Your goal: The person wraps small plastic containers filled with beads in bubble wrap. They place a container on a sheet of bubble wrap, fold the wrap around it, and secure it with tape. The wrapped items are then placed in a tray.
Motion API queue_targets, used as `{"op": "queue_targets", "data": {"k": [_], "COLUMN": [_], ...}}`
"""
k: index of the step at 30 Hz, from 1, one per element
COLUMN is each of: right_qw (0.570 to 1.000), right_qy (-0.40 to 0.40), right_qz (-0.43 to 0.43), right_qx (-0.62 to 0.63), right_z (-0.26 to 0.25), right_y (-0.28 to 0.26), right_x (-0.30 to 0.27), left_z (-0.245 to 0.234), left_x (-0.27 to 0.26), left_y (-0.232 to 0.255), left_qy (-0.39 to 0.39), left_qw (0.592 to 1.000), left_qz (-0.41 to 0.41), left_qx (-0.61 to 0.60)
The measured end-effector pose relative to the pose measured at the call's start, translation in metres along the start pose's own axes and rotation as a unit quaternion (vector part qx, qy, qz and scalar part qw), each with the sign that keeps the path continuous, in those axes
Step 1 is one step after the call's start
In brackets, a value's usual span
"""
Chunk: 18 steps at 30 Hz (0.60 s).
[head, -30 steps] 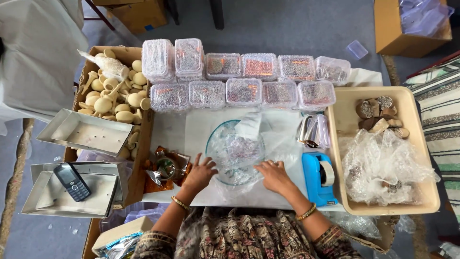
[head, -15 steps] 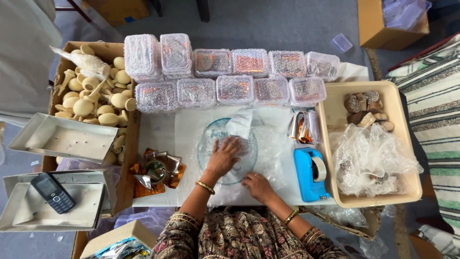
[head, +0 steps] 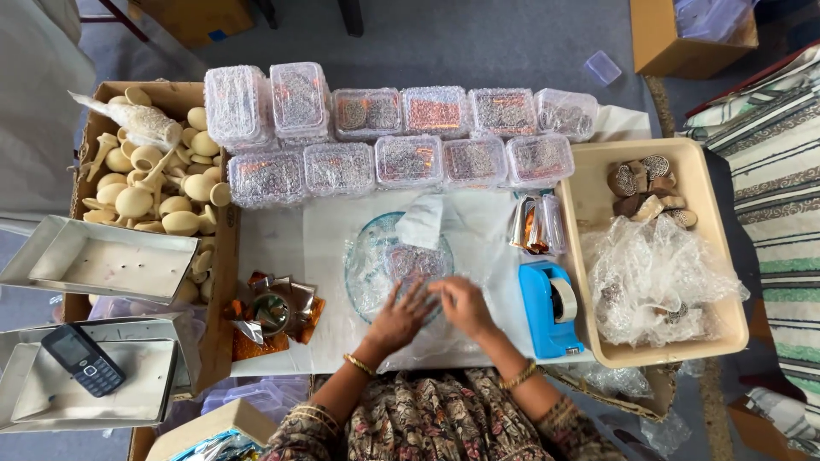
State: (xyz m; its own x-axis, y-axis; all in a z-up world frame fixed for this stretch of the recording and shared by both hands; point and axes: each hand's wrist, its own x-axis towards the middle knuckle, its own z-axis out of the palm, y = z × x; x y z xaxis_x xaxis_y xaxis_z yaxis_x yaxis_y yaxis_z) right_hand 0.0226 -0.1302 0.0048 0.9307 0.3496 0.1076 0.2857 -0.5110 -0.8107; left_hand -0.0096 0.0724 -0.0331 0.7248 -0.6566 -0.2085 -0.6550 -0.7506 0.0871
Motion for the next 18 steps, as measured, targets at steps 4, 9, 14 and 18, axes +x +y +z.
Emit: {"op": "queue_targets", "data": {"k": [4, 9, 14, 18], "right_qw": [0.986, 0.998, 0.975, 0.956], "right_qy": [0.129, -0.022, -0.001, 0.042], "right_qz": [-0.092, -0.017, -0.081, -0.025], "right_qx": [-0.047, -0.063, -0.207, -0.288], "right_z": [-0.021, 0.013, -0.001, -0.013], "right_y": [-0.024, 0.025, -0.023, -0.039], "right_x": [0.078, 0.123, 0.131, 0.140], "left_z": [0.031, 0.043, 0.050, 0.075], "left_x": [-0.020, -0.041, -0.060, -0.065], "left_y": [0.023, 0.031, 0.028, 0.030], "left_qy": [0.007, -0.016, -0.017, 0.059], "left_qw": [0.996, 0.989, 0.987, 0.990], "left_qz": [0.032, 0.009, 0.012, 0.009], "left_qx": [-0.086, -0.146, -0.160, -0.126]}}
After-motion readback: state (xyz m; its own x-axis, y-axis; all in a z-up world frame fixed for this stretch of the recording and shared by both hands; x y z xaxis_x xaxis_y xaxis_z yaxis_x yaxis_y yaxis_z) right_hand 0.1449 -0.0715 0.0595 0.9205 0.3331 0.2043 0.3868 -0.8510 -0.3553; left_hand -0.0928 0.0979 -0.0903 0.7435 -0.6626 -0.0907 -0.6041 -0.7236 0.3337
